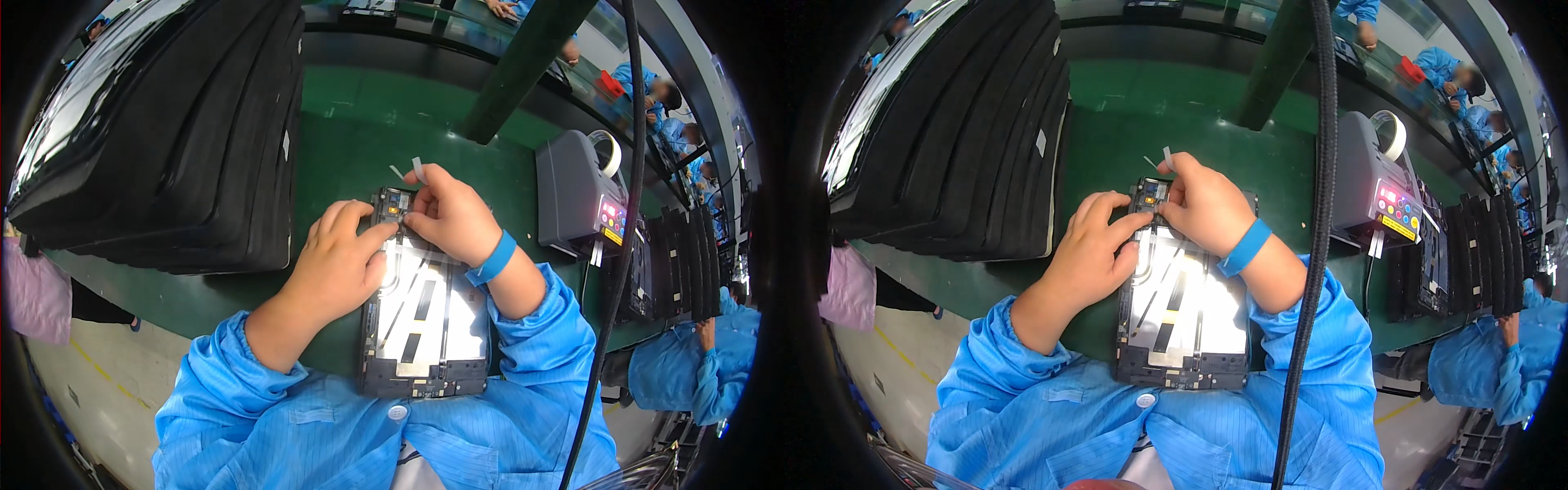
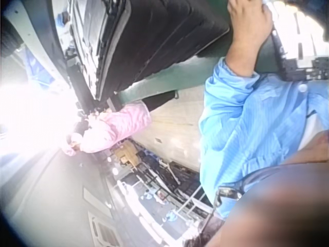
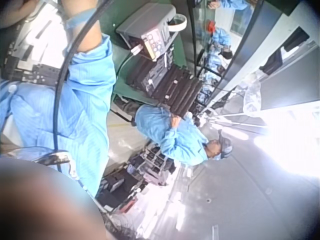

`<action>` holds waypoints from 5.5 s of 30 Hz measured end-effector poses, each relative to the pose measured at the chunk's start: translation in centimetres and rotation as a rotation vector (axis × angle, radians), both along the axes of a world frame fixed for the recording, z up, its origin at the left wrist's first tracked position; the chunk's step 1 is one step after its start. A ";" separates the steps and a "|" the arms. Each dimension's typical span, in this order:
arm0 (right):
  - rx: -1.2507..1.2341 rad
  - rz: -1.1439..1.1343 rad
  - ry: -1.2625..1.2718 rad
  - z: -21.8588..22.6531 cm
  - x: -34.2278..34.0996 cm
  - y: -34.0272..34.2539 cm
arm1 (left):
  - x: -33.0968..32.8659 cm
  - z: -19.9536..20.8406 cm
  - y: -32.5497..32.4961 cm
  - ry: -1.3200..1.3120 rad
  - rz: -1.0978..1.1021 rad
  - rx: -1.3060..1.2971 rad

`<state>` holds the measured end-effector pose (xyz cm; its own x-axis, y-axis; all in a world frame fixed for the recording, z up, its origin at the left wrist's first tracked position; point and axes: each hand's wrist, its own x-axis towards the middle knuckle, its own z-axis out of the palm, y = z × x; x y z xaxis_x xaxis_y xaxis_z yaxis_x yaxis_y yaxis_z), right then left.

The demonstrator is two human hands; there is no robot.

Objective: The person applies small white adhesive strips to the internal components of a black electronic device, likely a battery pack or power bank. They repeatedly pick up the device, apply the strips, and place it back on the table, working on multiple units in a factory setting.

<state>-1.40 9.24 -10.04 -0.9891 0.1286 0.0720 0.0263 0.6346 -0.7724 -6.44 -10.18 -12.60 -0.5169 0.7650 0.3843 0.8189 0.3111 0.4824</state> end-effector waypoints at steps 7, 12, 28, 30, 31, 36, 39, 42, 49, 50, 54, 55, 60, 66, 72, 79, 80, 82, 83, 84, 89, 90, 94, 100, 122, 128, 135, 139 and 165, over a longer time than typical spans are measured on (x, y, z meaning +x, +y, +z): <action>0.024 0.059 0.004 0.1 0.5 -0.5 | 0.1 -0.1 -0.1 0.000 0.006 0.002; 0.016 0.019 -0.054 0.3 0.2 -0.6 | 0.0 -0.3 0.0 -0.017 0.015 0.029; -0.056 0.000 -0.028 -0.3 0.3 -0.4 | 0.0 -0.5 0.0 -0.121 0.016 0.051; 0.048 -0.025 -0.025 0.1 0.2 -0.8 | 0.0 -0.5 0.1 -0.119 0.011 0.051; 0.064 -0.033 -0.026 0.2 0.2 -1.0 | 0.0 -0.5 0.1 -0.121 0.010 0.053; -0.270 -0.040 -0.001 -0.2 0.2 0.2 | -0.1 -0.4 0.0 -0.123 0.006 0.055; -0.558 -0.146 0.012 1.5 0.5 0.6 | 0.0 -0.2 -0.1 -0.139 0.003 0.030; -0.604 -0.101 0.073 0.8 0.5 1.8 | 0.0 0.0 0.1 -0.143 -0.001 0.032; -0.554 -0.041 0.053 0.3 0.4 2.2 | -0.1 -0.3 0.1 -0.129 0.003 0.047; -0.555 -0.043 0.029 0.3 0.5 2.1 | 0.0 -0.3 0.1 -0.130 0.002 0.047; -0.437 -0.007 0.030 0.8 0.6 1.8 | 0.0 -0.2 0.1 -0.129 0.004 0.040; -0.377 0.012 0.053 0.8 0.6 1.7 | 0.0 -0.3 0.1 -0.131 0.003 0.041; 0.102 0.125 0.218 1.9 1.0 0.8 | -0.2 -0.4 0.1 -0.148 0.007 0.040; 0.193 0.108 0.171 1.6 1.0 0.7 | -0.2 -0.4 0.0 -0.140 -0.008 0.039; 0.112 0.103 0.122 1.3 0.7 1.0 | -0.2 -0.2 0.0 -0.138 -0.004 0.037; 0.110 0.182 0.249 0.1 -0.6 0.1 | -0.2 -0.4 0.0 -0.139 0.001 0.050; 0.167 0.226 0.274 -0.3 -0.8 0.1 | -0.2 -0.4 0.0 -0.135 0.002 0.050; 0.289 0.230 0.347 -0.7 -1.0 0.1 | -0.3 -0.5 0.0 -0.133 0.005 0.052; 0.335 0.233 0.355 -0.7 -0.9 0.1 | -0.3 -0.6 0.0 -0.135 0.006 0.055; 0.382 0.236 0.364 -0.7 -0.8 0.0 | -0.3 -0.7 -0.1 -0.137 0.007 0.057; 0.430 0.183 0.355 -0.9 -0.5 -0.6 | -0.2 -0.5 -0.1 -0.134 0.008 0.049; 0.437 0.173 0.343 -1.0 -0.4 -0.6 | -0.2 -0.4 -0.1 -0.134 0.008 0.048; 0.395 0.103 0.179 -0.5 0.2 -1.1 | -0.1 -0.2 -0.2 -0.107 0.008 0.046; 0.327 0.020 0.091 0.5 0.6 -1.7 | -0.2 0.0 -0.1 -0.005 -0.003 0.004; -0.118 0.498 -0.110 1.6 -2.0 2.8 | -1.7 -0.9 0.0 -0.280 -0.021 0.047; 0.399 0.437 0.187 0.9 -1.7 0.3 | -1.4 -0.6 0.1 -0.259 -0.008 0.002; 0.269 -0.016 0.171 2.0 -0.6 -0.3 | -1.4 -1.3 -0.1 -0.245 -0.002 0.027; 0.155 0.078 0.130 -0.2 -0.5 1.3 | -1.4 -1.1 0.0 -0.261 -0.020 0.034; 0.322 0.054 -0.202 1.2 -2.8 0.6 | -1.3 -0.7 -0.1 -0.212 -0.026 0.052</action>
<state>-4.19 9.87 -8.86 -0.9921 0.0789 -0.0971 0.1179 0.8486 -0.5158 -7.73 -10.27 -13.34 -0.5708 0.7612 0.3079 0.7047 0.2617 0.6595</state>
